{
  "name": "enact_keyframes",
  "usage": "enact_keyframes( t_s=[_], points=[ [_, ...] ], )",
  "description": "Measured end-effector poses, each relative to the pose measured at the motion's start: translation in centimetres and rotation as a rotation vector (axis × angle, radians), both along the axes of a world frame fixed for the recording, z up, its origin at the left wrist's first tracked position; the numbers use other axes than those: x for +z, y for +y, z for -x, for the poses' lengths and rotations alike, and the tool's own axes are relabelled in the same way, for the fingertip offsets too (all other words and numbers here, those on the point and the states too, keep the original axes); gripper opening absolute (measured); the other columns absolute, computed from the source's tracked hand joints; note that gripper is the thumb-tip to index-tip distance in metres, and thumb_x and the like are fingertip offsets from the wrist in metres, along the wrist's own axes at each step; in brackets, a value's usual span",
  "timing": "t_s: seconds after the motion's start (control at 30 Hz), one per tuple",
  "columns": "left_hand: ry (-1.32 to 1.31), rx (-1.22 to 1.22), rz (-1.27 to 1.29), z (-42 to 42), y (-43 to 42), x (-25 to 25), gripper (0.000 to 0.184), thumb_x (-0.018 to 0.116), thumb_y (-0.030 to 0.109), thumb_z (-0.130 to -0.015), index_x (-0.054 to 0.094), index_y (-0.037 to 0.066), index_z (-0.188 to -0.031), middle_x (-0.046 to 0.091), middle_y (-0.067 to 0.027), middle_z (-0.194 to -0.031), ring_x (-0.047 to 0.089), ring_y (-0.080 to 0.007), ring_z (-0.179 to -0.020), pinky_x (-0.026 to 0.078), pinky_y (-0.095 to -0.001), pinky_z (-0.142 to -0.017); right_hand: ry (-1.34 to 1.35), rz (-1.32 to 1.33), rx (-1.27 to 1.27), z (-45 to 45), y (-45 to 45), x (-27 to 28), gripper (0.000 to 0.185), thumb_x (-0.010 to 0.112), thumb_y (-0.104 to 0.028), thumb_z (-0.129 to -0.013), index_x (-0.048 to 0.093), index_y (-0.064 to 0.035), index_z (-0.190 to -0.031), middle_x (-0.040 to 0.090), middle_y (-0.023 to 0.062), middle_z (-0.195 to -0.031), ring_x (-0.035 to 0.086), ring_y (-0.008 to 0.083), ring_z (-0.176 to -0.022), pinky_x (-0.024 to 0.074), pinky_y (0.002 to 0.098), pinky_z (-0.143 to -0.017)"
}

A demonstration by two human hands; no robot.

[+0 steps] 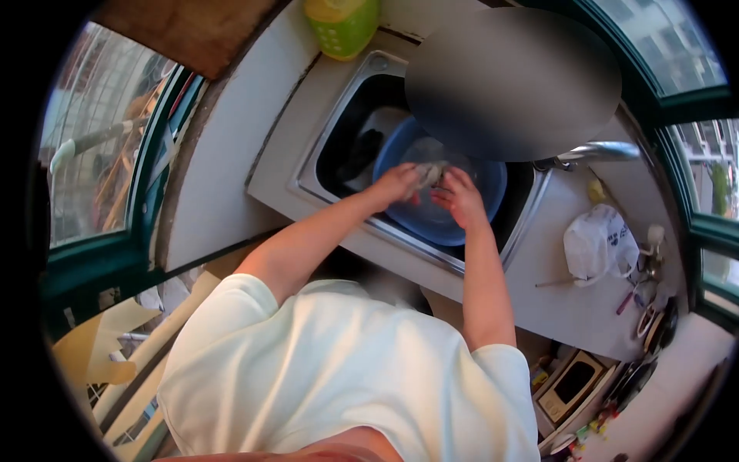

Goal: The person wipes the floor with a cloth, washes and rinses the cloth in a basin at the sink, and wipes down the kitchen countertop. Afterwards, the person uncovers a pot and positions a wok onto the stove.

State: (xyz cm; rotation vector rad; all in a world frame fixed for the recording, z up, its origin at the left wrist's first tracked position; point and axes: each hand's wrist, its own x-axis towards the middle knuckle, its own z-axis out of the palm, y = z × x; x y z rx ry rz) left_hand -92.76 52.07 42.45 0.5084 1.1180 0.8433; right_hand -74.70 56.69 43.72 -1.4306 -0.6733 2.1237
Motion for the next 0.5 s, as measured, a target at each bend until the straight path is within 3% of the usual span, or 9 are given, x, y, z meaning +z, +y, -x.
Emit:
enact_keyframes(
  t_s=[0.1,0.2,0.3,0.4,0.43,0.5],
  points=[
    [-0.164,0.089,0.059,0.8,-0.5,1.3,0.036,0.054,0.025,-0.085,0.050,0.003,-0.114,0.059,-0.0073,-0.084,0.059,-0.0158,-0.078,0.051,-0.0303,-0.062,-0.012,-0.164,-0.063,1.4,-0.9,0.0,0.034,0.060,-0.008,-0.081,0.047,-0.0101,-0.112,0.056,0.0071,-0.087,0.057,0.0203,-0.073,0.0487,0.0315,-0.065],
    [0.045,-0.012,-0.027,1.8,-0.8,3.3,0.029,0.054,0.020,-0.086,0.054,0.002,-0.107,0.059,-0.0070,-0.085,0.059,-0.0162,-0.076,0.050,-0.0308,-0.067,-0.032,-0.285,-0.049,1.9,-0.8,0.0,0.027,0.060,-0.004,-0.079,0.050,-0.0087,-0.104,0.056,0.0064,-0.086,0.056,0.0176,-0.071,0.0463,0.0282,-0.060],
    [0.015,0.263,-0.171,3.0,-0.3,1.8,0.021,0.057,0.018,-0.085,0.058,0.007,-0.102,0.059,-0.0069,-0.091,0.058,-0.0171,-0.083,0.048,-0.0295,-0.074,0.037,-0.342,-0.148,2.5,-0.8,1.6,0.021,0.059,-0.001,-0.079,0.051,-0.0088,-0.097,0.056,0.0046,-0.084,0.055,0.0145,-0.073,0.0452,0.0265,-0.062],
    [-0.325,0.715,-0.100,5.6,0.6,3.4,0.019,0.056,0.018,-0.085,0.057,0.010,-0.102,0.059,-0.0062,-0.095,0.057,-0.0174,-0.087,0.045,-0.0292,-0.078,-0.008,-0.283,-0.154,0.7,-0.4,0.5,0.021,0.057,0.000,-0.078,0.052,-0.0088,-0.097,0.057,0.0039,-0.086,0.056,0.0150,-0.078,0.0454,0.0280,-0.068],
    [-0.361,0.712,-0.110,7.1,0.9,3.5,0.018,0.056,0.019,-0.085,0.056,0.011,-0.101,0.059,-0.0061,-0.096,0.056,-0.0178,-0.089,0.045,-0.0291,-0.079,-0.046,-0.248,-0.130,0.3,-0.3,0.5,0.022,0.056,0.001,-0.078,0.053,-0.0086,-0.098,0.057,0.0039,-0.088,0.056,0.0157,-0.080,0.0456,0.0289,-0.070],
    [-0.376,0.658,-0.112,8.8,0.9,4.3,0.020,0.053,0.018,-0.085,0.054,0.012,-0.104,0.059,-0.0046,-0.098,0.056,-0.0179,-0.090,0.044,-0.0291,-0.079,-0.624,-0.525,0.257,0.1,-0.9,0.8,0.032,0.058,0.001,-0.076,0.052,-0.0074,-0.106,0.058,0.0066,-0.098,0.056,0.0203,-0.090,0.0449,0.0320,-0.078]
  ],
)
